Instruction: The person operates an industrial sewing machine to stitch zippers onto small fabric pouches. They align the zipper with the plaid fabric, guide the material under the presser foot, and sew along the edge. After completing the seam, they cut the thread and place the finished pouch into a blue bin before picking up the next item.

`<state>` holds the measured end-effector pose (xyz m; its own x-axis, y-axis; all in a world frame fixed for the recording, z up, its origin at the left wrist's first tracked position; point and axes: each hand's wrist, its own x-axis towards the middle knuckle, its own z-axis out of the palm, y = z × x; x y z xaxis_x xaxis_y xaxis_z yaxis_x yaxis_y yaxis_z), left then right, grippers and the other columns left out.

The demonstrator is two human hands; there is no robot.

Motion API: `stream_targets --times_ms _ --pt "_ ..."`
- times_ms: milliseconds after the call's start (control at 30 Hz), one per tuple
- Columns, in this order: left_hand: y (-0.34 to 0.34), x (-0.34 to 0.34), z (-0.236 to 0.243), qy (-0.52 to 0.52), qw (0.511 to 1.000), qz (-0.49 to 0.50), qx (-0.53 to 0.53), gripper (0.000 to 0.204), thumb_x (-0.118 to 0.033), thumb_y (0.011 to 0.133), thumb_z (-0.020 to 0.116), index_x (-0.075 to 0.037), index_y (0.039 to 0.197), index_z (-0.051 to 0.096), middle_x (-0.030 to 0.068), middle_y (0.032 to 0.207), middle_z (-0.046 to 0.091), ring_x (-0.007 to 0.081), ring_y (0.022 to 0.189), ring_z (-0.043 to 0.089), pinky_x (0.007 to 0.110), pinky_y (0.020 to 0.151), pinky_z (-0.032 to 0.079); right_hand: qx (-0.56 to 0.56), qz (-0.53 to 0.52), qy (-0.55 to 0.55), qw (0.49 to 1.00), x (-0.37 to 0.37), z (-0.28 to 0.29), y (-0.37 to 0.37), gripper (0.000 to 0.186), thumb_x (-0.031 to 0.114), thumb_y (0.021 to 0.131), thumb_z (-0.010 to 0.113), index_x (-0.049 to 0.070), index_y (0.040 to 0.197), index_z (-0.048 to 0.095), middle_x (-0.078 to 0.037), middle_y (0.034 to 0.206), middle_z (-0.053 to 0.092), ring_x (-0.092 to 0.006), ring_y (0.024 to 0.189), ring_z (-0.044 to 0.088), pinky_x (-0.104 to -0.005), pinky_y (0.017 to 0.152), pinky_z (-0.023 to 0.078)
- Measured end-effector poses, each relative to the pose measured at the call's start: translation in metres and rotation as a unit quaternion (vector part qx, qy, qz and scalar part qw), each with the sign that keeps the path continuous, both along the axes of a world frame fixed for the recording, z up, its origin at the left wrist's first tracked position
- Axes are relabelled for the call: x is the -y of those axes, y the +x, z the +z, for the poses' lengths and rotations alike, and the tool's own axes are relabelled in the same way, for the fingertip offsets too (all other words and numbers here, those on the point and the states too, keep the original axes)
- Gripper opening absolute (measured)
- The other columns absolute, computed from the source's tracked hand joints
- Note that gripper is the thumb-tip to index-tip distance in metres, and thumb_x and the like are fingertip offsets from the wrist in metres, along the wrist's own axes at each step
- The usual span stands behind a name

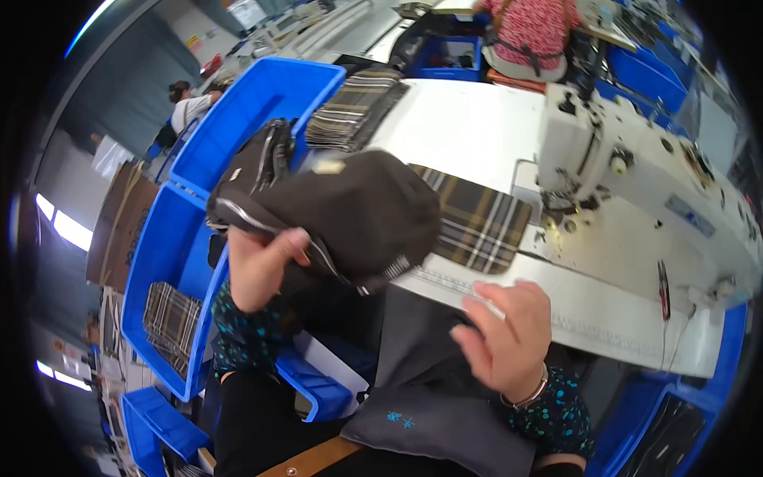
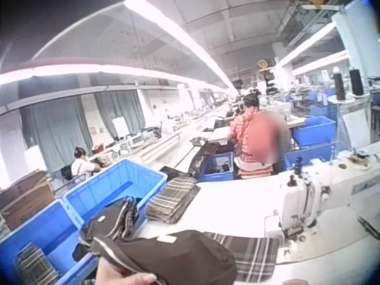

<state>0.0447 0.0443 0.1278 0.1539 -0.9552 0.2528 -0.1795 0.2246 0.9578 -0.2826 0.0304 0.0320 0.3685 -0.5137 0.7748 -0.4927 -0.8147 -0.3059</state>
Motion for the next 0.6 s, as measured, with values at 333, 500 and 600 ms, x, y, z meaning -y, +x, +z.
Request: stream_targets --times_ms 333,500,600 --pt "-0.061 -0.027 -0.043 0.141 0.973 -0.175 -0.05 0.025 0.008 0.087 0.081 0.009 0.11 0.073 0.0131 0.104 0.076 0.0173 0.087 0.075 0.027 0.07 0.064 -0.01 0.072 0.152 0.986 -0.038 0.023 0.007 0.028 0.032 0.078 0.086 0.011 0.087 0.068 -0.001 0.091 0.063 -0.02 0.072 0.056 -0.0339 0.065 0.04" --pt "-0.055 -0.031 -0.048 0.092 0.972 -0.155 -0.149 0.017 0.004 0.09 0.077 0.009 0.104 0.07 0.0191 0.103 0.074 0.0239 0.079 0.076 0.03 0.059 0.066 -0.017 0.042 0.1 0.994 -0.042 0.024 0.012 0.028 0.033 0.08 0.082 0.011 0.091 0.07 -0.001 0.093 0.064 -0.0186 0.076 0.059 -0.0328 0.066 0.042" --pt "-0.053 -0.034 -0.048 0.1 0.968 -0.151 -0.174 0.018 -0.002 0.092 0.076 0.008 0.105 0.069 0.0187 0.1 0.074 0.0238 0.076 0.076 0.031 0.059 0.065 -0.004 0.074 0.106 0.992 -0.04 0.022 0.009 0.027 0.031 0.078 0.083 0.011 0.09 0.069 0.0 0.092 0.063 -0.018 0.075 0.06 -0.0313 0.064 0.045"
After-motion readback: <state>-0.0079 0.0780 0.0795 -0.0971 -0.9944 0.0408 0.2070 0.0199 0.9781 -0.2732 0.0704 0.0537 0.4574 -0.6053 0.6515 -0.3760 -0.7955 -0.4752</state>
